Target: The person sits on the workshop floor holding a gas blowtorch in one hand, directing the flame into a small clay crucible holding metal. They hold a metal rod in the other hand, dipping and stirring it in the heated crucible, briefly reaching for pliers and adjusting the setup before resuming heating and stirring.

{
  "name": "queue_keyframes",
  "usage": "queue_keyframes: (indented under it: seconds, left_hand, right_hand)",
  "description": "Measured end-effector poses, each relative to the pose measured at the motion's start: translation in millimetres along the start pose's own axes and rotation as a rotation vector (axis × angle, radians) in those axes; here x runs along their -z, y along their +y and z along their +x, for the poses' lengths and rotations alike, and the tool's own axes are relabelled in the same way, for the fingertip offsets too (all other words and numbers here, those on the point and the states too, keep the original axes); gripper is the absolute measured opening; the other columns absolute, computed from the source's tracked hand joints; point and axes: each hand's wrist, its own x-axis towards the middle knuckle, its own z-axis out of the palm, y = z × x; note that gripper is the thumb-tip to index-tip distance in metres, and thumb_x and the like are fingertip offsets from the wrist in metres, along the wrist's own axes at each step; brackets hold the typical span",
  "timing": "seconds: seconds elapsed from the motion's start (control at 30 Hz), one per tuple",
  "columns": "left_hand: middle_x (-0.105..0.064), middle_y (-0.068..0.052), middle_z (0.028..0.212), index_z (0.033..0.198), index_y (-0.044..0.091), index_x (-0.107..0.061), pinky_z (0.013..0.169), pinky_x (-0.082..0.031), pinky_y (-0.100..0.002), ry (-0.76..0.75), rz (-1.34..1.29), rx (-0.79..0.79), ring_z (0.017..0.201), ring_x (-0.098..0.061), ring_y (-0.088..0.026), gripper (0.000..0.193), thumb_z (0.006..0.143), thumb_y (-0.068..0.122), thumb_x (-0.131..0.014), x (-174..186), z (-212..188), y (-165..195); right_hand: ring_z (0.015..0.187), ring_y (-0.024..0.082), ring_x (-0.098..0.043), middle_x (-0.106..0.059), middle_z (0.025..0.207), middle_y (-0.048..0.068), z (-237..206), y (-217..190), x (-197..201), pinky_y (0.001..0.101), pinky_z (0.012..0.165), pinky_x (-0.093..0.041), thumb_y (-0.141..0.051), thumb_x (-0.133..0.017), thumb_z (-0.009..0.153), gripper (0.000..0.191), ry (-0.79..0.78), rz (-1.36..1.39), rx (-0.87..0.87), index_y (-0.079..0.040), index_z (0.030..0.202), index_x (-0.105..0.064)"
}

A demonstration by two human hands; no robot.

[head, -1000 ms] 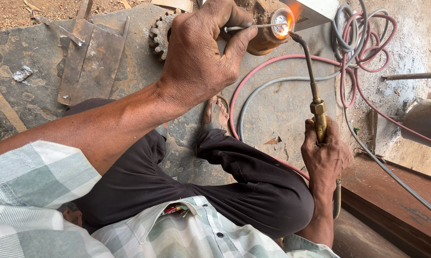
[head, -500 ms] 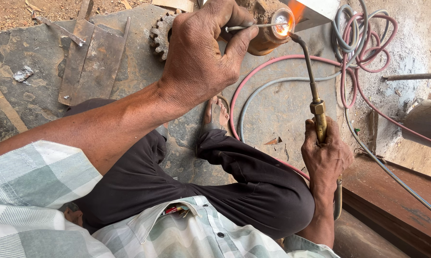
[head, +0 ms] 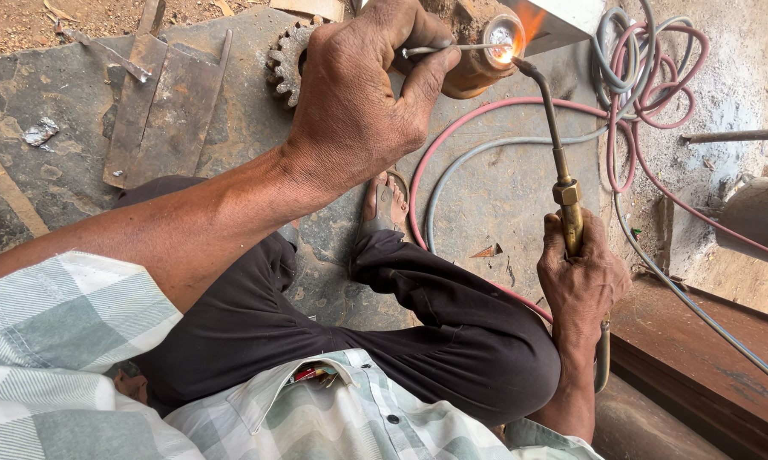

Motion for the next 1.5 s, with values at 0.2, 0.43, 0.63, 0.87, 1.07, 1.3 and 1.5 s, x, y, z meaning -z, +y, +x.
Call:
queue_keyframes:
  seconds: [0.2,0.43,0.63,0.87,1.07,1.3,1.5]
  left_hand:
    - [-0.075,-0.008,0.096,0.108,0.003,-0.067,0.080,-0.067,-0.028,0.014,-0.014,0.014,0.092,-0.080,-0.018,0.010,0.106,0.004,-0.076,1.6,0.9,1.5]
    - [-0.075,-0.010,0.096,0.108,0.002,-0.068,0.081,-0.067,-0.029,0.003,-0.023,-0.002,0.092,-0.079,-0.019,0.009,0.105,0.004,-0.077,3.3,1.4,1.4]
    - [-0.076,-0.010,0.096,0.108,0.003,-0.068,0.081,-0.067,-0.028,0.006,-0.019,0.013,0.093,-0.080,-0.018,0.009,0.106,0.004,-0.077,1.6,1.3,0.2]
    - [-0.075,-0.010,0.097,0.109,0.003,-0.068,0.082,-0.068,-0.028,0.011,-0.029,-0.001,0.094,-0.080,-0.018,0.009,0.107,0.004,-0.076,1.9,2.2,-2.7]
    - [-0.076,-0.009,0.096,0.107,0.003,-0.069,0.080,-0.067,-0.028,0.004,-0.020,0.017,0.092,-0.080,-0.018,0.008,0.106,0.004,-0.076,0.7,1.3,-0.2]
    - [-0.076,-0.009,0.095,0.106,0.002,-0.069,0.077,-0.067,-0.027,0.004,-0.015,0.040,0.090,-0.080,-0.017,0.008,0.106,0.005,-0.076,2.2,1.5,-1.0]
    - [-0.075,-0.009,0.097,0.108,0.002,-0.068,0.080,-0.068,-0.028,0.037,-0.005,0.007,0.092,-0.079,-0.017,0.008,0.107,0.005,-0.076,1.0,0.7,-2.7]
  right_hand:
    - [0.050,0.018,-0.054,-0.052,0.057,0.001,0.0,-0.9,1.9,0.0381,0.054,-0.041,-0.043,-0.073,0.106,0.030,-0.018,-0.002,-0.018,-0.015,0.118,-0.072]
    - [0.045,0.019,-0.052,-0.051,0.053,0.001,-0.7,-2.7,4.1,0.0391,0.053,-0.040,-0.044,-0.072,0.105,0.031,-0.054,0.008,-0.062,-0.017,0.119,-0.073]
    - [0.047,0.018,-0.053,-0.051,0.054,0.002,-0.3,-4.3,5.2,0.0375,0.053,-0.040,-0.043,-0.073,0.104,0.031,-0.038,0.041,-0.062,-0.016,0.119,-0.074]
    - [0.048,0.018,-0.054,-0.052,0.056,0.002,1.4,-5.5,4.6,0.0374,0.055,-0.042,-0.041,-0.073,0.104,0.029,-0.032,0.043,-0.050,-0.016,0.118,-0.074]
    - [0.049,0.018,-0.056,-0.055,0.057,0.002,2.0,-5.7,5.1,0.0376,0.054,-0.043,-0.041,-0.073,0.104,0.030,-0.040,0.059,-0.060,-0.015,0.118,-0.073]
    - [0.050,0.018,-0.055,-0.054,0.058,0.003,1.5,-4.5,3.5,0.0379,0.055,-0.043,-0.043,-0.073,0.105,0.030,-0.023,0.030,-0.049,-0.014,0.117,-0.073]
    - [0.047,0.015,-0.054,-0.053,0.054,0.000,1.4,-5.1,5.1,0.0362,0.052,-0.041,-0.044,-0.073,0.105,0.031,-0.043,0.039,-0.077,-0.016,0.118,-0.074]
